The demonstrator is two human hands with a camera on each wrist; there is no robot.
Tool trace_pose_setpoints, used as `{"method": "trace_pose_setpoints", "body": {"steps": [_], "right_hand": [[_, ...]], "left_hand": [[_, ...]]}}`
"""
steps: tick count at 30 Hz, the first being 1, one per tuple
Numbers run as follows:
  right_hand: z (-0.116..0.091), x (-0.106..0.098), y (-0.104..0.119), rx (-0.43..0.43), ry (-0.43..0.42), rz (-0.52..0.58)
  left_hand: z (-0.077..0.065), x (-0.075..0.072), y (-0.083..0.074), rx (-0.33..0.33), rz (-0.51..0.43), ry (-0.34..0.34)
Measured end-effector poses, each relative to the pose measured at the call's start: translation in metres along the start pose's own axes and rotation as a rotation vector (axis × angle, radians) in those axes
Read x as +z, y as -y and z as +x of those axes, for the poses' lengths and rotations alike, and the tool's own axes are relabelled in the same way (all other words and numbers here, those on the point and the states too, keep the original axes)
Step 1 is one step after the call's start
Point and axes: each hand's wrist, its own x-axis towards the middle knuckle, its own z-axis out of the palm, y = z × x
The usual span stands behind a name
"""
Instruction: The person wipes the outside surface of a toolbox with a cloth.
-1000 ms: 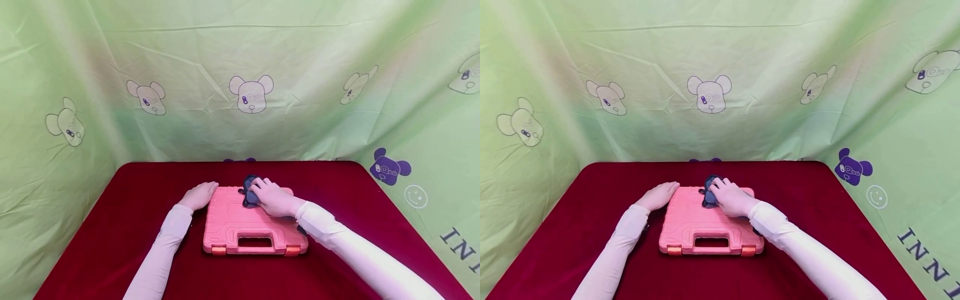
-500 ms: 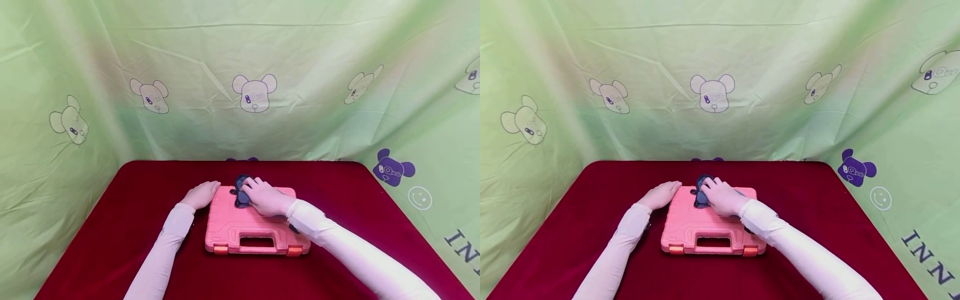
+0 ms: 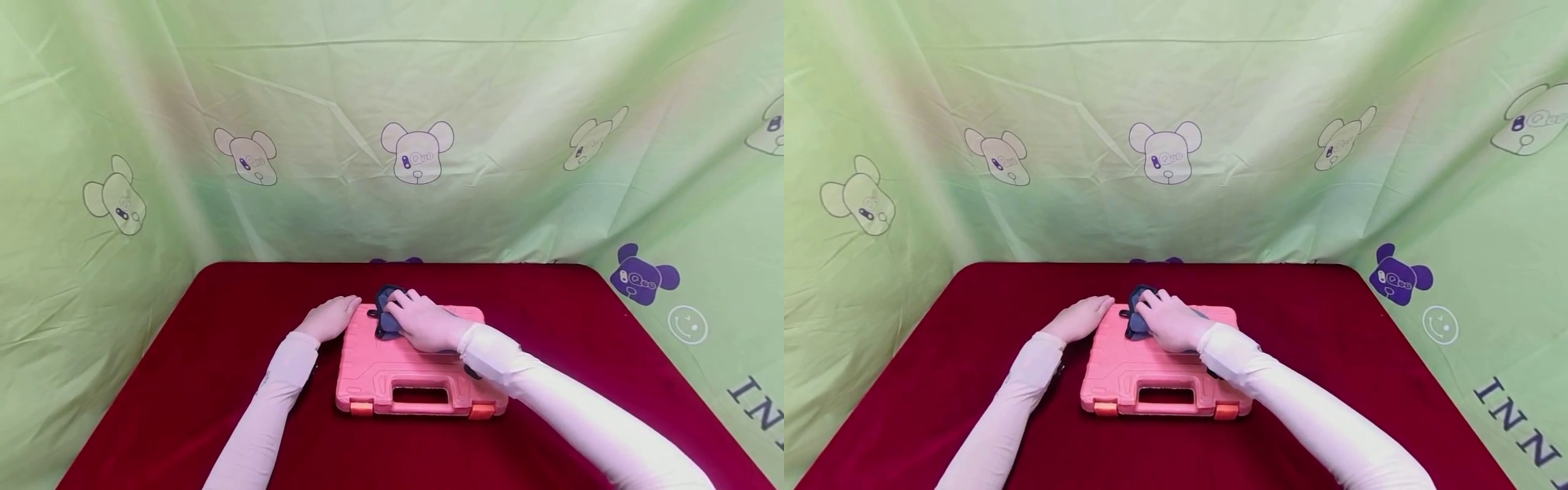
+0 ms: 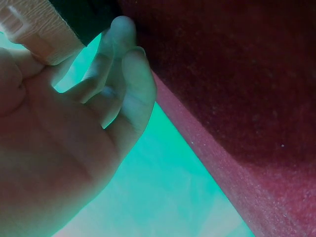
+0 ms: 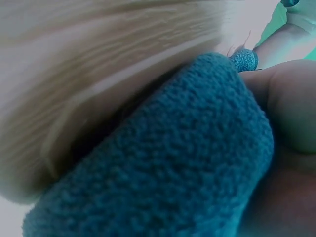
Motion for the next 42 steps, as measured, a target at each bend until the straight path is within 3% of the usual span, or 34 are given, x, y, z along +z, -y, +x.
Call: {"method": "trace_pose_setpoints", "body": {"steps": [11,42], "right_hand": [[0.008,0.000,0.006,-0.018,0.008,-0.010],[0.020,-0.004,0.016,-0.031,0.030,-0.024]], "left_hand": [[-0.001,0.000,0.000,0.042,0.029,-0.014],[0.002,0.001,0.001,0.011,-0.001,-0.018]]}}
